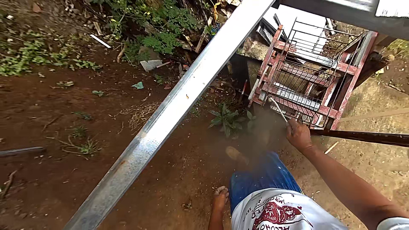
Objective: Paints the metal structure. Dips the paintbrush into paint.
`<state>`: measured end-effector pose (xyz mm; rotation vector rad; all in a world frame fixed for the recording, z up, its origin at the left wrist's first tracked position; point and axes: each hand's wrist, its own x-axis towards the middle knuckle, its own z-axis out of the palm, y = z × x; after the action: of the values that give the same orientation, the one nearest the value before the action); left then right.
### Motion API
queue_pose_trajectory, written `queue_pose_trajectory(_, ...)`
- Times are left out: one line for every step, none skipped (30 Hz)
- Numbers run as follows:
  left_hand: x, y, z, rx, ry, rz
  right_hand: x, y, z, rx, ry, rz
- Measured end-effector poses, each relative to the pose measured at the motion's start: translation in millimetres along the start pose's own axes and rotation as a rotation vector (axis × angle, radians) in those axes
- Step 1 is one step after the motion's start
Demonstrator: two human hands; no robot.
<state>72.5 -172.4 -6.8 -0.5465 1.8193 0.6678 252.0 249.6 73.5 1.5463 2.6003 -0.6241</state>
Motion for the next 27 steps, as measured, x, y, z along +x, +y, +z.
queue_pose_trajectory(-2.4, 0.3, -1.4, 0.003, 0.0, -0.003, -2.0, 3.5, -6.9, -0.002, 0.008, -0.009)
queue_pose_trajectory(-4.1, 0.9, -3.1, 0.0, 0.001, 0.0, -4.6, 8.5, -13.3, -0.008, 0.023, -0.016)
queue_pose_trajectory(-4.6, 1.6, -4.0, -0.012, 0.003, 0.006, -6.0, 13.2, -19.5, 0.001, 0.032, -0.02)
queue_pose_trajectory(-4.0, 0.8, -4.7, -0.026, 0.005, 0.009, -6.5, 15.8, -25.0, 0.032, 0.022, -0.02)
queue_pose_trajectory(-3.4, -1.0, -5.9, -0.032, 0.008, 0.004, -6.4, 15.8, -26.9, 0.081, 0.017, -0.013)
queue_pose_trajectory(-2.2, -3.4, -7.3, -0.03, 0.015, -0.004, -5.3, 12.3, -26.1, 0.134, 0.0, 0.017)
queue_pose_trajectory(0.1, -5.9, -8.6, -0.025, 0.02, -0.012, -1.4, 7.3, -23.5, 0.178, -0.026, 0.063)
queue_pose_trajectory(2.6, -7.8, -9.7, -0.018, 0.024, -0.019, 5.1, 2.5, -20.2, 0.199, -0.055, 0.107)
queue_pose_trajectory(4.6, -8.9, -10.7, -0.008, 0.028, -0.024, 13.2, -0.8, -17.3, 0.202, -0.091, 0.149)
queue_pose_trajectory(4.5, -8.9, -11.1, -0.003, 0.031, -0.029, 21.3, -0.9, -15.4, 0.202, -0.121, 0.178)
queue_pose_trajectory(2.5, -7.5, -11.5, -0.002, 0.033, -0.032, 26.4, 2.2, -14.5, 0.205, -0.132, 0.187)
queue_pose_trajectory(0.2, -4.3, -11.9, -0.008, 0.036, -0.029, 28.3, 7.4, -15.7, 0.203, -0.131, 0.173)
queue_pose_trajectory(-1.8, -0.2, -11.7, -0.018, 0.041, -0.018, 27.7, 14.5, -17.8, 0.188, -0.12, 0.142)
queue_pose_trajectory(-4.5, 3.7, -11.0, -0.025, 0.044, -0.01, 23.9, 23.1, -20.7, 0.166, -0.115, 0.111)
queue_pose_trajectory(-6.7, 6.8, -10.4, -0.027, 0.047, -0.006, 16.8, 33.5, -24.0, 0.142, -0.11, 0.085)
queue_pose_trajectory(-6.9, 9.4, -9.6, -0.026, 0.046, -0.002, 7.9, 45.6, -28.5, 0.114, -0.108, 0.069)
queue_pose_trajectory(-5.7, 11.7, -8.4, -0.022, 0.043, 0.003, -1.8, 59.2, -33.8, 0.089, -0.102, 0.062)
queue_pose_trajectory(-3.9, 13.1, -7.0, -0.02, 0.039, 0.006, -11.8, 73.3, -39.7, 0.069, -0.099, 0.065)
queue_pose_trajectory(-2.3, 13.0, -5.7, -0.017, 0.034, 0.006, -22.8, 87.7, -45.8, 0.044, -0.105, 0.073)
queue_pose_trajectory(-1.2, 12.1, -4.7, -0.014, 0.027, 0.005, -34.7, 102.9, -51.3, 0.025, -0.107, 0.088)
queue_pose_trajectory(0.2, 11.4, -3.7, -0.009, 0.021, 0.006, -46.5, 117.2, -57.2, 0.015, -0.107, 0.109)
queue_pose_trajectory(0.8, 11.3, -2.3, -0.002, 0.013, 0.006, -57.4, 130.5, -63.6, 0.011, -0.113, 0.142)
queue_pose_trajectory(1.2, 10.9, -0.8, 0.005, 0.008, 0.005, -67.2, 142.6, -70.7, 0.027, -0.127, 0.189)
queue_pose_trajectory(2.0, 10.9, 0.3, 0.01, 0.006, 0.002, -74.5, 153.1, -77.3, 0.076, -0.14, 0.249)
queue_pose_trajectory(3.7, 10.7, 0.4, 0.016, 0.005, -0.001, -78.3, 160.7, -83.1, 0.161, -0.151, 0.32)
queue_pose_trajectory(5.7, 10.5, 0.0, 0.024, 0.006, -0.004, -80.0, 164.6, -87.1, 0.27, -0.15, 0.388)
queue_pose_trajectory(7.2, 10.7, -1.0, 0.036, 0.004, -0.004, -80.2, 162.7, -90.0, 0.395, -0.134, 0.456)
